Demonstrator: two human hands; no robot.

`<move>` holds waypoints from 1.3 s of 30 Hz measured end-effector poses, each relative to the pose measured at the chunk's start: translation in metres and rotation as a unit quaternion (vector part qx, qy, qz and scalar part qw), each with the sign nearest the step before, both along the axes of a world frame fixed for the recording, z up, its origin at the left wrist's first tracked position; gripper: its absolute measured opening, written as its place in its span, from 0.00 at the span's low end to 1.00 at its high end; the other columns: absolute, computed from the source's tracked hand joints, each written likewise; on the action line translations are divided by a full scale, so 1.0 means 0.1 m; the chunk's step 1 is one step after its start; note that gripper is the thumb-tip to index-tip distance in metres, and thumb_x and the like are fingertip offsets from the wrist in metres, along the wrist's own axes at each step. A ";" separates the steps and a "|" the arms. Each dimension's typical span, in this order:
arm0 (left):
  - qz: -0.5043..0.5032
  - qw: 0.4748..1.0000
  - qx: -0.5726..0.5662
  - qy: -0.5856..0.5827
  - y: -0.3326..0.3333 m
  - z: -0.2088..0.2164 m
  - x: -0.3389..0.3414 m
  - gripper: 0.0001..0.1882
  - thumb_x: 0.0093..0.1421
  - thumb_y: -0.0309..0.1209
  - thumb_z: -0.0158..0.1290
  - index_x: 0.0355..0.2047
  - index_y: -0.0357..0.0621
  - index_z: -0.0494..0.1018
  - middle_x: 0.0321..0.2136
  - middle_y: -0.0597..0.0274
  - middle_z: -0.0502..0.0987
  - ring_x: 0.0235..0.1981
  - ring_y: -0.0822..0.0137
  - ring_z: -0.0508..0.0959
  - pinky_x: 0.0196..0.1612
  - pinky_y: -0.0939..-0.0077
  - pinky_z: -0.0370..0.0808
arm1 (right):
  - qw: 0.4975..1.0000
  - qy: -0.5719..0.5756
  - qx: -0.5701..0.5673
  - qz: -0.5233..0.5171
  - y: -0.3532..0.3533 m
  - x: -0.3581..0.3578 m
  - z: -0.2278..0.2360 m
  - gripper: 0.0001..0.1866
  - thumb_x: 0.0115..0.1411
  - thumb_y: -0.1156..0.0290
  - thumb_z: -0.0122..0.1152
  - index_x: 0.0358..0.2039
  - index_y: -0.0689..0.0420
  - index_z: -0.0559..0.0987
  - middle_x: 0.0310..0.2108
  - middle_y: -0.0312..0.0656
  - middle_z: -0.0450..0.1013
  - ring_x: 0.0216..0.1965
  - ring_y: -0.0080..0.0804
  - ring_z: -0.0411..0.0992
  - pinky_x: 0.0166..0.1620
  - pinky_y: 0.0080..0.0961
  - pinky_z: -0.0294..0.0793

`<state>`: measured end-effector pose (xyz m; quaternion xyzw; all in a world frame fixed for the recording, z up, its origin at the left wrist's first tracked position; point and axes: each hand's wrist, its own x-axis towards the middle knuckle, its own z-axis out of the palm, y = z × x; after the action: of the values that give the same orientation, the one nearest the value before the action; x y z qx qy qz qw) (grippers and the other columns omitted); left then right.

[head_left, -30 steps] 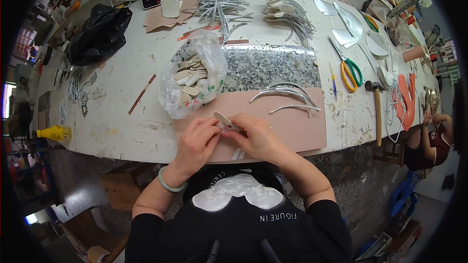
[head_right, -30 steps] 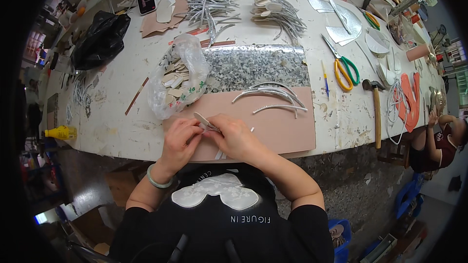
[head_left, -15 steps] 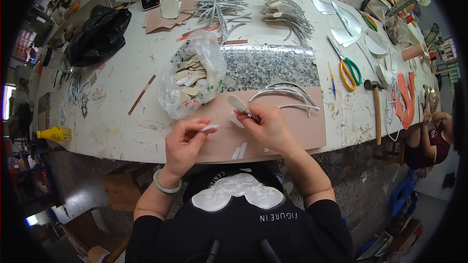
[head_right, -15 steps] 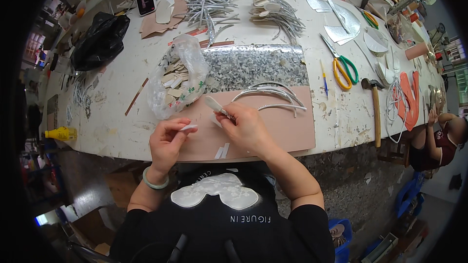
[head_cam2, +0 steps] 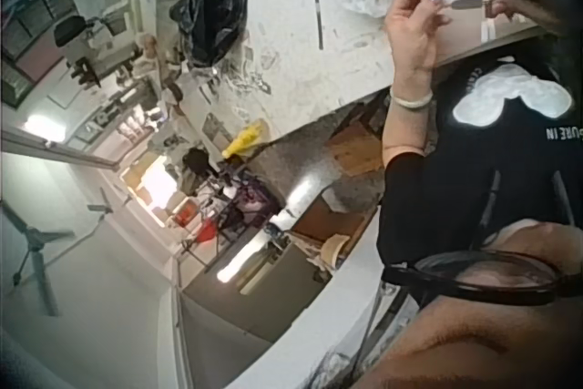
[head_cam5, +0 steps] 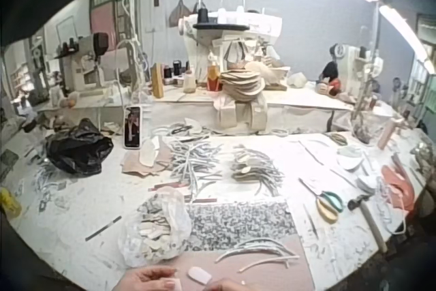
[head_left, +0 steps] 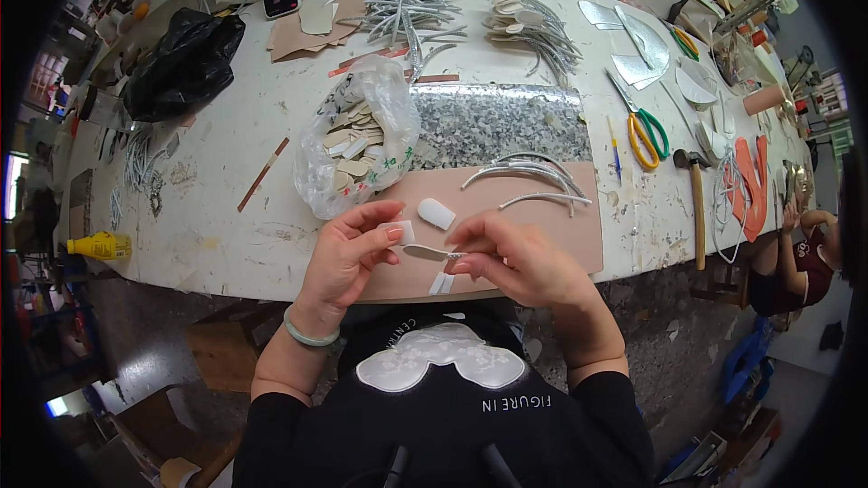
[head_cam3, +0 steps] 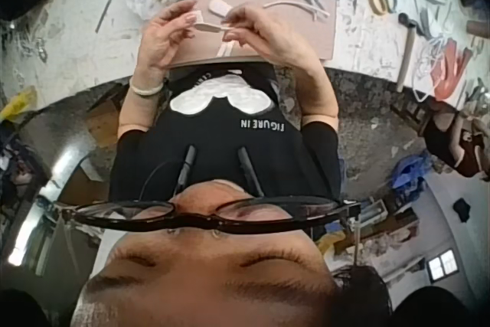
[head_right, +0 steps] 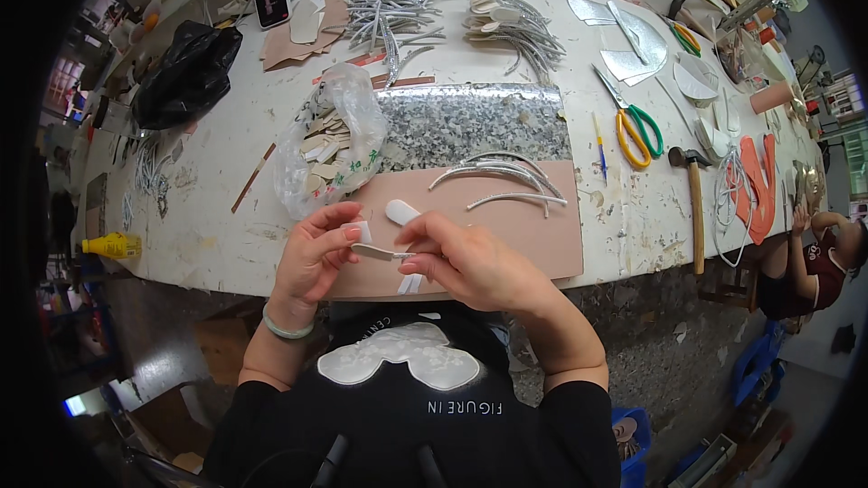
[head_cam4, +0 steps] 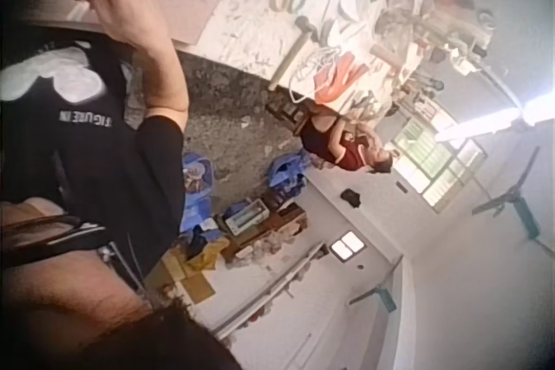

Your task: The person assembles small decorative items by wrapping white foam pieces around silver beaded cords. They use scissors to cut the cords to length and place the finished pieces on the table. The workspace is cluttered with materials and tools.

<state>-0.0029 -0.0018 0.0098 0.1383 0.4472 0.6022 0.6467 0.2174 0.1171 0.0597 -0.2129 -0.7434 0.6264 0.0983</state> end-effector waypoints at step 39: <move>-0.083 0.993 -0.004 0.081 0.06 0.28 0.16 0.15 0.60 0.20 0.54 0.47 0.28 0.73 0.41 0.50 0.79 0.41 0.65 0.80 0.46 0.76 0.79 | 0.973 0.083 0.195 -0.091 0.03 -0.16 -0.21 0.08 0.49 0.77 0.69 0.31 0.58 0.80 0.30 0.38 0.72 0.29 0.30 0.74 0.31 0.25 0.72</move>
<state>0.0129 0.0040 0.0378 0.2206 0.4877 0.5315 0.6565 0.2012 0.1197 0.0392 -0.2033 -0.8179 0.4737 0.2557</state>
